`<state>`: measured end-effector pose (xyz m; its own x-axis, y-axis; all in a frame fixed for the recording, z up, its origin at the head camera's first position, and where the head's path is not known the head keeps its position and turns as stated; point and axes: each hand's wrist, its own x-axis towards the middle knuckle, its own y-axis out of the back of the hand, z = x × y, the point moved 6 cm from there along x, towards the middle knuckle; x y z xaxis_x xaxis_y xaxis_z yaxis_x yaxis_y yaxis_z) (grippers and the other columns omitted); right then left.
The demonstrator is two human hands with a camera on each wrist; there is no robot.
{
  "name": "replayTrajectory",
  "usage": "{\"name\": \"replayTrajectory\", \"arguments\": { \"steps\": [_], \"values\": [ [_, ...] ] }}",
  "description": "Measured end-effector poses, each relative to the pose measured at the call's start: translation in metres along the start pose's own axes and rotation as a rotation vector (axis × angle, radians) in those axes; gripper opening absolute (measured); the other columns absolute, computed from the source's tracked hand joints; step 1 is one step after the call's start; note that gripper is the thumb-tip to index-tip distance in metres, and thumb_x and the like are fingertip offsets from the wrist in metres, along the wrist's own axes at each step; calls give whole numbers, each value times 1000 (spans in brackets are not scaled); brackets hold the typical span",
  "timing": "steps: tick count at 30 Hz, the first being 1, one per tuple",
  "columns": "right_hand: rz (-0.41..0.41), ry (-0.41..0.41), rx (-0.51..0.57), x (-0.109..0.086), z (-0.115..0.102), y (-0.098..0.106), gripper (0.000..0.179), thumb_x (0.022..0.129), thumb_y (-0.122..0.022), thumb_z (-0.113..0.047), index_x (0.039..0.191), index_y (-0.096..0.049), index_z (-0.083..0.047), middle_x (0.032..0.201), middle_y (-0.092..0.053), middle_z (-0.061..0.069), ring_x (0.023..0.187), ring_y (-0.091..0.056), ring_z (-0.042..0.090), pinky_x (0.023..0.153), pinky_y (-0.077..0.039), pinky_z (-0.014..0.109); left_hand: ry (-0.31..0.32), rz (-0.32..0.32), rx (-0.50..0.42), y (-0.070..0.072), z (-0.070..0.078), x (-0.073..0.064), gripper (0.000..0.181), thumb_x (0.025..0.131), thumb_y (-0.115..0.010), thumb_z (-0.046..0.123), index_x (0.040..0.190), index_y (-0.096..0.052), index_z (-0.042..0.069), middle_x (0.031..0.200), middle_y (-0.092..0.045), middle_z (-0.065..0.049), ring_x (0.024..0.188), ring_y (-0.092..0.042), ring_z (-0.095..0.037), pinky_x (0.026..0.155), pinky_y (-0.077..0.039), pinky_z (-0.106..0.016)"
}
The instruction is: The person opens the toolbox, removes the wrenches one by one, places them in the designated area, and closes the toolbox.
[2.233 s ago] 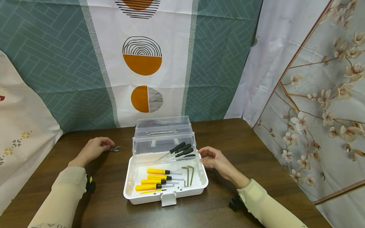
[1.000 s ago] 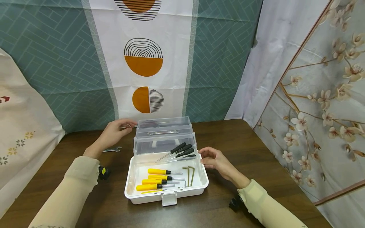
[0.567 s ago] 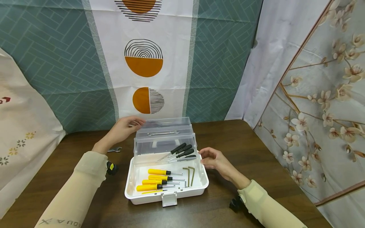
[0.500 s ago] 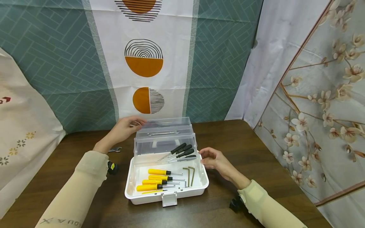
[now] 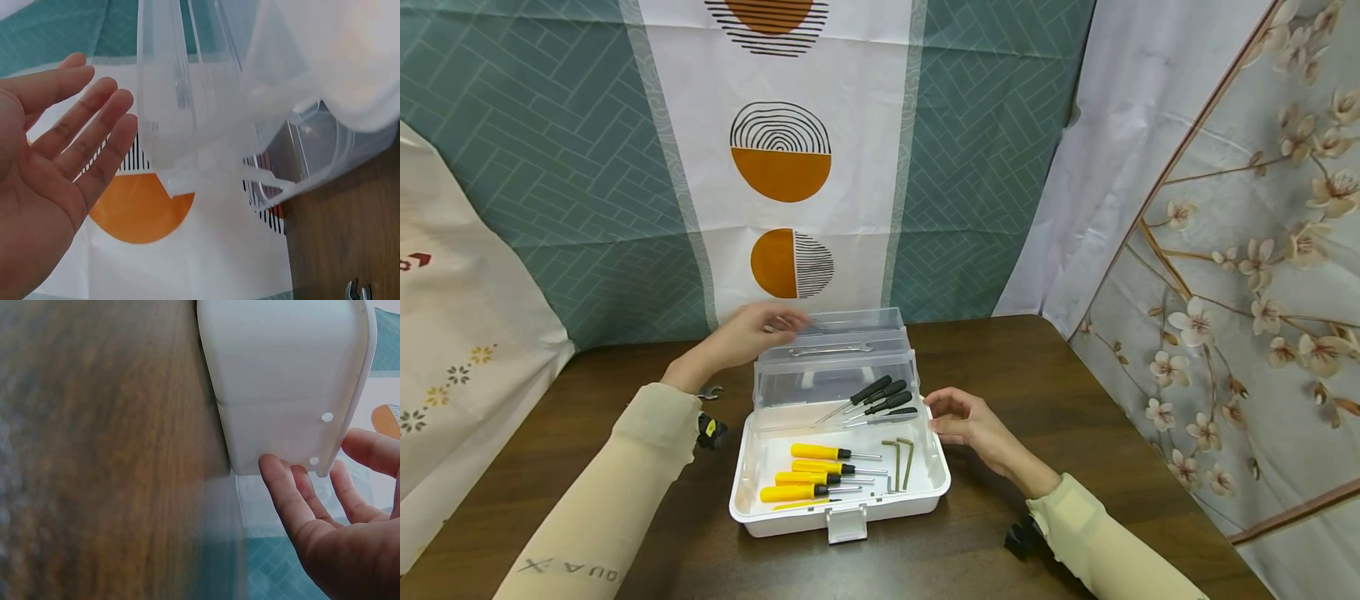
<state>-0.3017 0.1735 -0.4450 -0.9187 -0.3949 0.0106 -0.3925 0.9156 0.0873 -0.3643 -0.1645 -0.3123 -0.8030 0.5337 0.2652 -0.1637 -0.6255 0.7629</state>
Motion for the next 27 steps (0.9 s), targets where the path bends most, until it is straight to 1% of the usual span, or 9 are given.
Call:
{"name": "replayTrajectory", "arguments": {
  "steps": [2,5,9,13,18,21,27],
  "values": [
    [-1,0,-4,0,0,0,46,94,-71,-3,135,-54,9,121,-62,18,103,-65,19,88,-59,35,-19,-13,-10,-3,3,2,31,98,-65,-5,129,-69,-2,121,-72,-17,112,-67,-37,95,-57,-52],
    [-3,2,-4,0,-1,-1,46,94,-71,-3,135,-53,9,121,-62,18,103,-65,19,88,-59,35,-46,-32,-33,-7,6,6,32,97,-64,-9,128,-69,-2,122,-71,-18,113,-67,-40,96,-57,-52],
    [-4,6,-1,0,-1,-1,45,94,-70,-3,134,-53,9,120,-63,18,102,-65,19,87,-59,34,-64,-61,-69,-12,9,10,35,94,-60,-16,126,-69,-5,122,-71,-22,113,-67,-46,95,-58,-51],
    [-4,7,2,0,0,-1,45,94,-70,-2,134,-53,9,120,-62,18,102,-65,19,87,-60,33,-53,-84,-76,-17,10,16,39,92,-60,-18,127,-69,-3,124,-69,-25,114,-67,-46,94,-58,-50],
    [1,6,4,0,0,0,45,94,-70,-2,134,-53,9,120,-63,18,101,-65,18,86,-59,33,-43,-108,-55,-23,14,22,37,94,-64,-14,128,-69,0,126,-69,-25,114,-67,-43,97,-57,-51],
    [2,6,4,0,0,0,45,94,-71,-2,134,-53,9,119,-63,17,101,-65,18,86,-60,33,-42,-126,-51,-26,17,23,36,94,-66,-13,128,-69,-1,125,-68,-25,114,-67,-44,98,-56,-51],
    [5,3,0,-1,0,0,43,93,-71,-3,132,-55,7,119,-64,14,102,-66,17,86,-60,34,-28,-149,-32,-30,19,27,36,95,-64,-12,129,-69,0,128,-67,-25,116,-65,-44,100,-55,-51]
  ]
}}
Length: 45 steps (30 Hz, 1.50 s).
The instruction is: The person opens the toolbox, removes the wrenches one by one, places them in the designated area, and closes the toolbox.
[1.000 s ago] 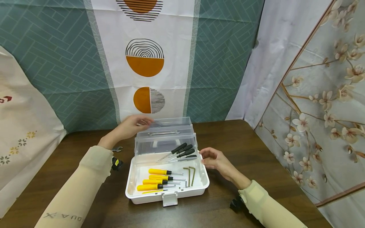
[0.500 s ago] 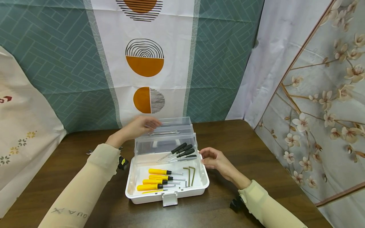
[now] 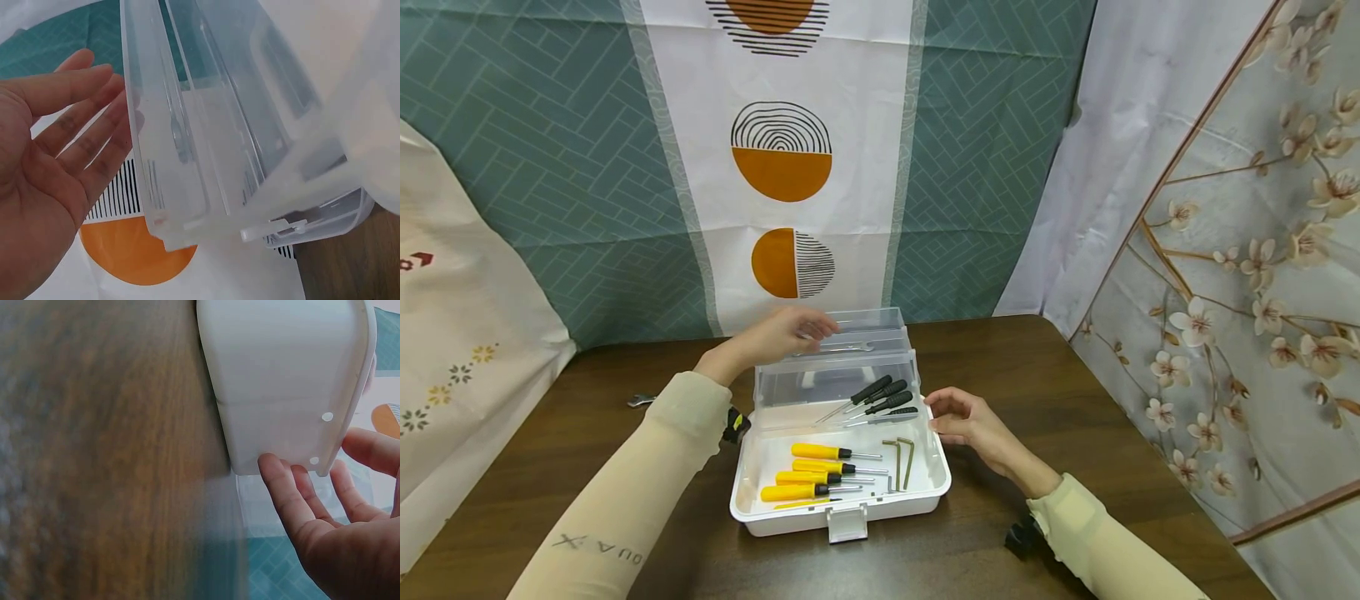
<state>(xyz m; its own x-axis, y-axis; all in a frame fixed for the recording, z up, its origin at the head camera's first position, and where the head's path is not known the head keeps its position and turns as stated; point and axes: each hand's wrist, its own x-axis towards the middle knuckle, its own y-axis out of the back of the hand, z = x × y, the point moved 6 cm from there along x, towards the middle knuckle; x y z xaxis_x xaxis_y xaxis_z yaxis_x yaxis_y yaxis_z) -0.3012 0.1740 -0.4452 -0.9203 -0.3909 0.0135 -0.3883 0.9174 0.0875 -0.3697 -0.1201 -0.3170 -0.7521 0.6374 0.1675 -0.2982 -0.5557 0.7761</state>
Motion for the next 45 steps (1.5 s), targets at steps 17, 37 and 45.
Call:
{"name": "replayTrajectory", "arguments": {
  "steps": [17,37,45],
  "values": [
    [-3,-13,9,1,0,-1,43,94,-70,-3,134,-55,6,120,-63,14,104,-66,20,88,-60,37,66,-91,152,-13,5,11,35,98,-65,-4,132,-69,4,130,-70,-13,119,-67,-31,102,-54,-48],
    [-3,0,12,2,1,0,43,93,-70,-2,133,-55,7,118,-63,14,103,-66,19,87,-60,35,41,-87,240,-20,9,14,37,94,-65,-10,126,-73,8,119,-74,-10,113,-68,-28,100,-55,-45],
    [-3,-4,13,2,0,0,43,93,-70,-3,133,-55,6,118,-64,13,103,-66,20,87,-60,36,72,-99,273,-20,6,16,38,94,-65,-12,124,-75,9,114,-74,-7,109,-68,-25,99,-56,-42]
  ]
}}
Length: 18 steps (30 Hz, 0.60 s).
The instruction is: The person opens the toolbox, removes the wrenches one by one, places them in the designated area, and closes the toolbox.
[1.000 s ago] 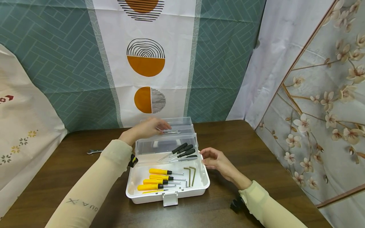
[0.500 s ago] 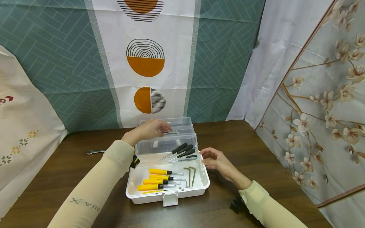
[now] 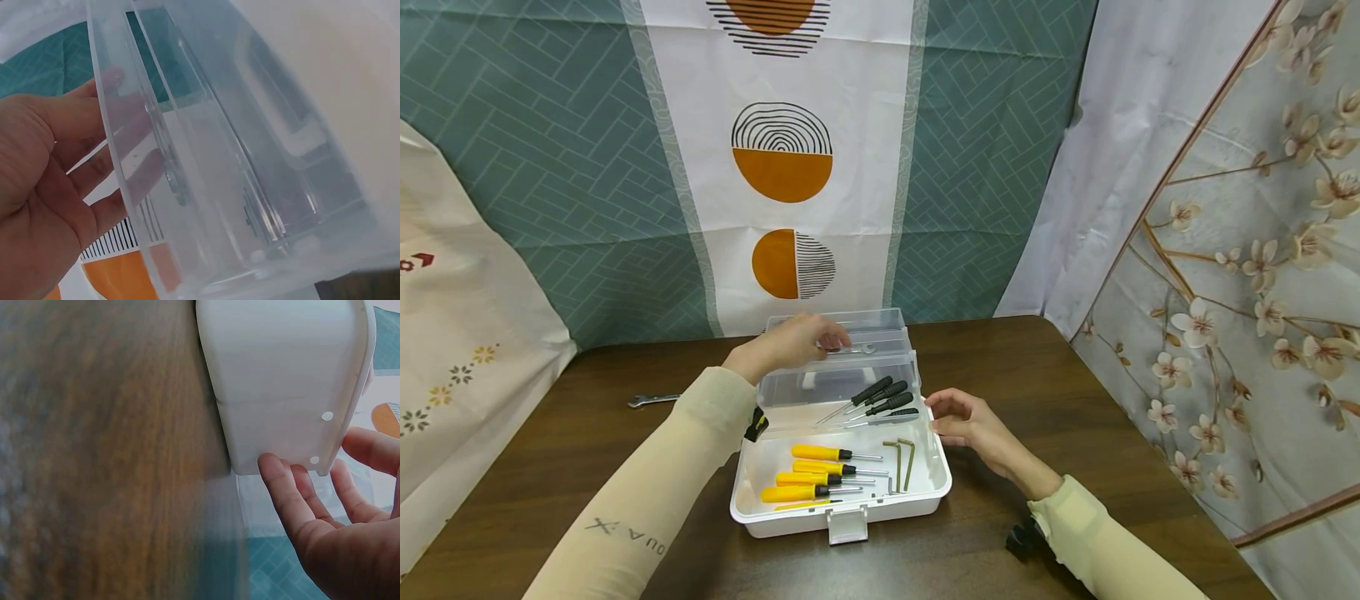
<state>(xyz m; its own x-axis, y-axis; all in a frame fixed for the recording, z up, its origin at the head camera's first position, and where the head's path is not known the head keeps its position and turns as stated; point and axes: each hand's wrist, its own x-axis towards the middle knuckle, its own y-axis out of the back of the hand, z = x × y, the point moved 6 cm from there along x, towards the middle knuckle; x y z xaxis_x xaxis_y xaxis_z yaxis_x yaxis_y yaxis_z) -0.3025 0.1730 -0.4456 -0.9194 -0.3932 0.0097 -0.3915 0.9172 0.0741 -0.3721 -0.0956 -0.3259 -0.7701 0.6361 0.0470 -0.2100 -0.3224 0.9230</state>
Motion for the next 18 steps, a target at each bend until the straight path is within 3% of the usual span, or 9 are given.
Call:
{"name": "replayTrajectory", "arguments": {
  "steps": [7,18],
  "values": [
    [-14,15,-14,-1,-1,0,45,95,-70,-3,134,-53,9,120,-63,17,103,-66,19,88,-60,35,-14,-11,63,3,5,4,38,89,-69,-16,120,-76,5,109,-76,-10,103,-70,-27,94,-58,-40],
    [-13,10,-18,-1,-1,0,44,95,-70,-3,134,-53,8,120,-62,18,103,-66,20,89,-60,36,63,-8,86,2,8,8,40,87,-64,-18,116,-79,6,99,-75,-5,94,-66,-21,88,-57,-35]
  ]
}}
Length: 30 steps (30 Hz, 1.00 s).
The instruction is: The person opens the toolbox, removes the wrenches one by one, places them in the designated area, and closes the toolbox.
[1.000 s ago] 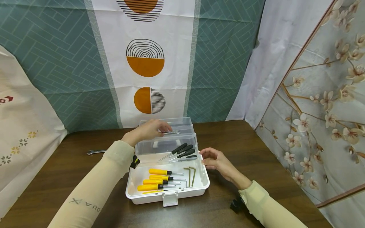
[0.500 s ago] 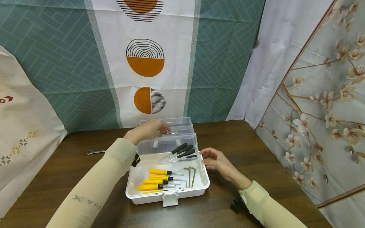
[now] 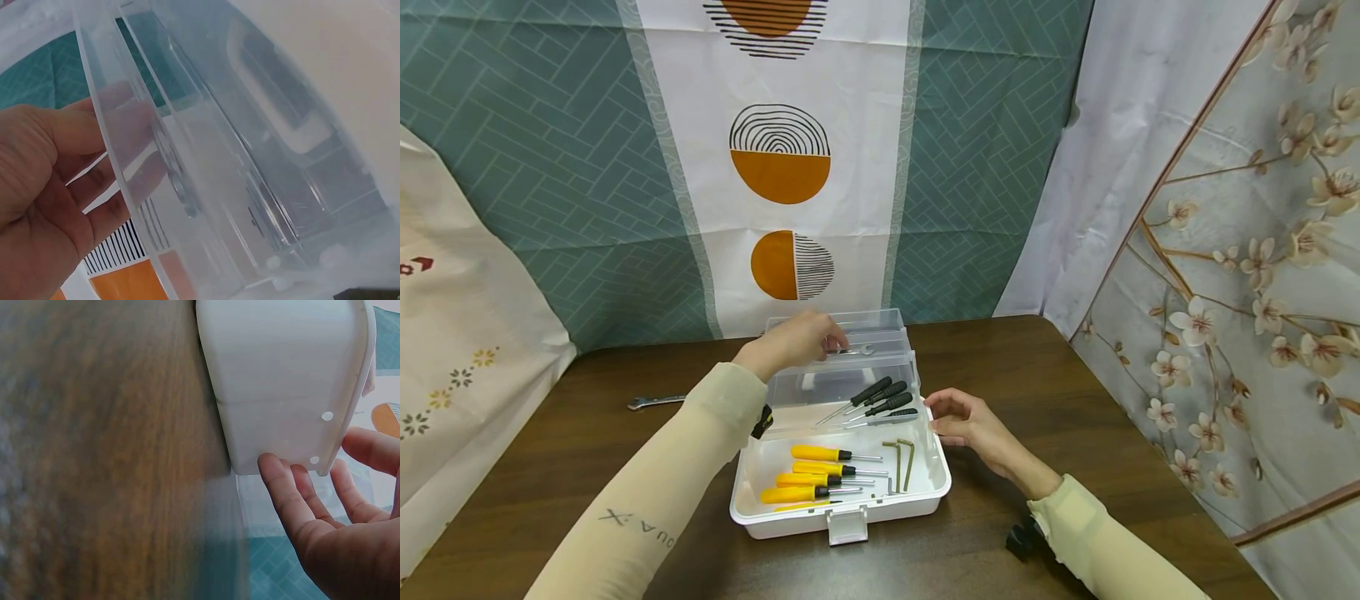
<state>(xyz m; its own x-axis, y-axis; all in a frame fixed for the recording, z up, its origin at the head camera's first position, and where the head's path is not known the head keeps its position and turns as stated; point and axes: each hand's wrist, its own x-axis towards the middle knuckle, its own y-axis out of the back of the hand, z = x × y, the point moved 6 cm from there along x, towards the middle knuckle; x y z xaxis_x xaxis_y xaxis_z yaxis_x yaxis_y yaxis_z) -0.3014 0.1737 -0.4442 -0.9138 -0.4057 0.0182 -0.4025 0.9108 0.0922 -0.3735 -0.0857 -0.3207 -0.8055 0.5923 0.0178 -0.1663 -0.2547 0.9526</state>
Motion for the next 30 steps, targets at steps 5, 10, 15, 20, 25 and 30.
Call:
{"name": "replayTrajectory", "arguments": {
  "steps": [5,10,15,20,25,30],
  "values": [
    [-1,0,5,0,1,0,44,95,-70,-3,134,-53,9,121,-62,19,103,-65,20,89,-60,36,12,7,10,-1,2,0,40,87,-60,-17,109,-81,9,91,-71,-2,87,-60,-19,81,-52,-32],
    [-2,2,12,0,1,0,45,95,-70,-2,134,-53,9,120,-62,18,103,-65,20,89,-60,35,-10,3,26,-2,3,-1,39,90,-55,-16,106,-79,10,89,-68,-3,87,-57,-20,79,-47,-33],
    [1,1,1,0,0,0,44,94,-70,-3,134,-53,9,120,-63,18,102,-66,20,88,-60,35,6,-35,31,-4,2,-3,43,93,-54,-16,117,-77,10,97,-69,-5,91,-60,-21,84,-53,-34],
    [3,0,3,0,1,1,44,94,-69,-2,134,-53,9,120,-62,19,102,-66,20,89,-60,36,10,-50,23,-5,1,-5,43,94,-56,-16,122,-75,10,105,-70,-6,96,-63,-22,91,-57,-36],
    [4,1,-1,1,1,1,44,94,-70,-3,134,-53,9,120,-63,18,103,-65,20,89,-60,36,-24,-30,37,-6,-2,-4,44,91,-57,-18,119,-76,10,101,-69,-5,94,-61,-22,89,-56,-37],
    [2,1,5,0,1,0,44,95,-69,-2,134,-53,9,120,-62,18,103,-65,20,89,-60,36,-26,-15,40,-6,-3,-4,39,93,-59,-15,119,-76,10,102,-69,-5,95,-62,-23,91,-56,-39]
  ]
}}
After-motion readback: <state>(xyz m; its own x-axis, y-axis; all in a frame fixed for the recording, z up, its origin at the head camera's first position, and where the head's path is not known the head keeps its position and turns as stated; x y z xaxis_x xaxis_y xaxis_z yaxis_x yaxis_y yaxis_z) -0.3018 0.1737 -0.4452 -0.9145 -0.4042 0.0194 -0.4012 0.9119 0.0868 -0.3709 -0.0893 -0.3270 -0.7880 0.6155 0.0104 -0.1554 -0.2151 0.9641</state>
